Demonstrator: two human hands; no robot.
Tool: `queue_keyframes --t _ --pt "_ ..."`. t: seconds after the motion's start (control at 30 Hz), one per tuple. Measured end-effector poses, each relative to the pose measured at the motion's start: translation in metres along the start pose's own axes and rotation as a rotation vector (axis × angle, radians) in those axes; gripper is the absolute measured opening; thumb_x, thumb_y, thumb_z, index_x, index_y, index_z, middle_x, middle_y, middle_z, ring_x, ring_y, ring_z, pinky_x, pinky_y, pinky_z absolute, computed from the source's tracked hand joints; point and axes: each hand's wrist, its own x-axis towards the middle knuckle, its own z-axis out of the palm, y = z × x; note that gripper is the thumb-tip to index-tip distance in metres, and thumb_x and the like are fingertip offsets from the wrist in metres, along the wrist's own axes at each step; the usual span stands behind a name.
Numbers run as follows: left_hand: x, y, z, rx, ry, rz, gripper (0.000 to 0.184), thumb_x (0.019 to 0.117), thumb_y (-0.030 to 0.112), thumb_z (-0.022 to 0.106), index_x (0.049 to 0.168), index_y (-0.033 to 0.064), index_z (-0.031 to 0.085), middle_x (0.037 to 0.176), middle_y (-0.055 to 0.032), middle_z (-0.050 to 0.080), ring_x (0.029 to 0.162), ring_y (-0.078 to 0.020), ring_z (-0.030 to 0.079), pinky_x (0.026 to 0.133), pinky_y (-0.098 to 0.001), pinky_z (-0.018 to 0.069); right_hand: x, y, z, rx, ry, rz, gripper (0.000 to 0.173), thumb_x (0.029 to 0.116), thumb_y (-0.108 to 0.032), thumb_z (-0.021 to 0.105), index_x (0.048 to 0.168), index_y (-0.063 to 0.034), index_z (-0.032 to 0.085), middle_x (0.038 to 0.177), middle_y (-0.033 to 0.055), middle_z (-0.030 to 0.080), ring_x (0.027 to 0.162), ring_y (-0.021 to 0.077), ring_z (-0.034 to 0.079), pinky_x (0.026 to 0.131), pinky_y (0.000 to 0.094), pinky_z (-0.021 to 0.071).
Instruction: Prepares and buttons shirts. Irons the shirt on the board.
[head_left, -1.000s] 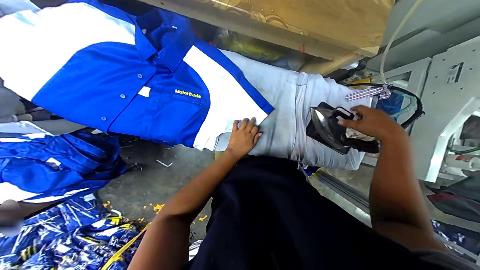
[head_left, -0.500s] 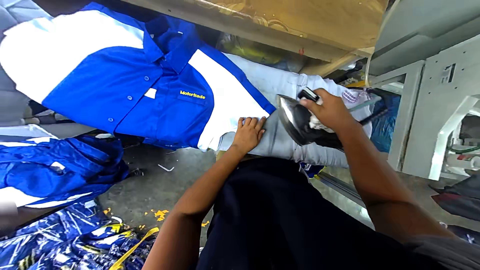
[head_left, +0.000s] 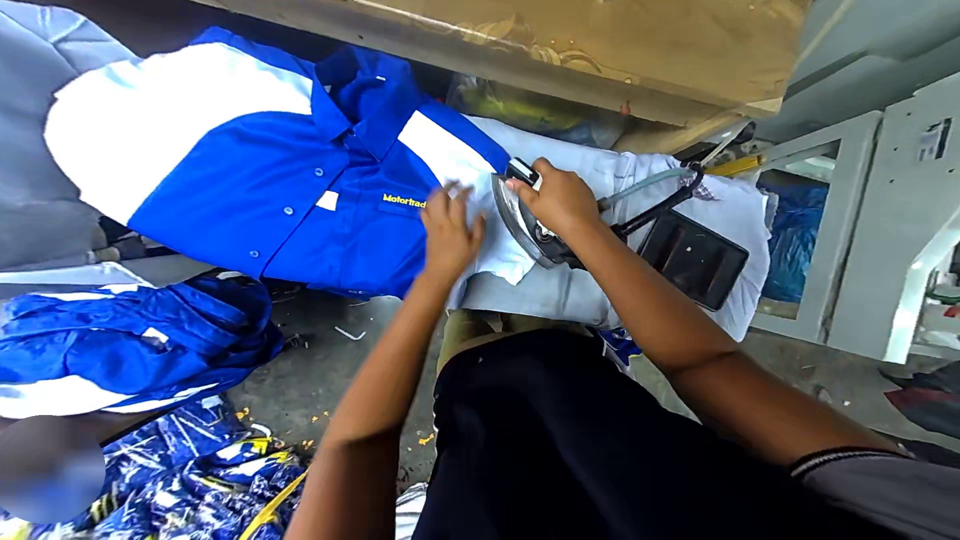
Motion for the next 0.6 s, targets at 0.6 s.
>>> queue_keyframes --t 0.6 --pt "0.174 -0.081 -0.096 0.265 -0.208 -0.35 0.038 0.1038 0.022 0.057 0.13 -0.006 0.06 0.141 -0.0307 0.054 0.139 -0.0472 0.045 0.115 -0.0716 0.0225 -0.012 0.0 0.008 -0.036 0.011 0.03 0.058 0.1055 -0.054 0.051 0.136 -0.0054 0.058 0.105 0.0252 0.071 0.101 0.0455 0.07 0.082 0.0625 0.0536"
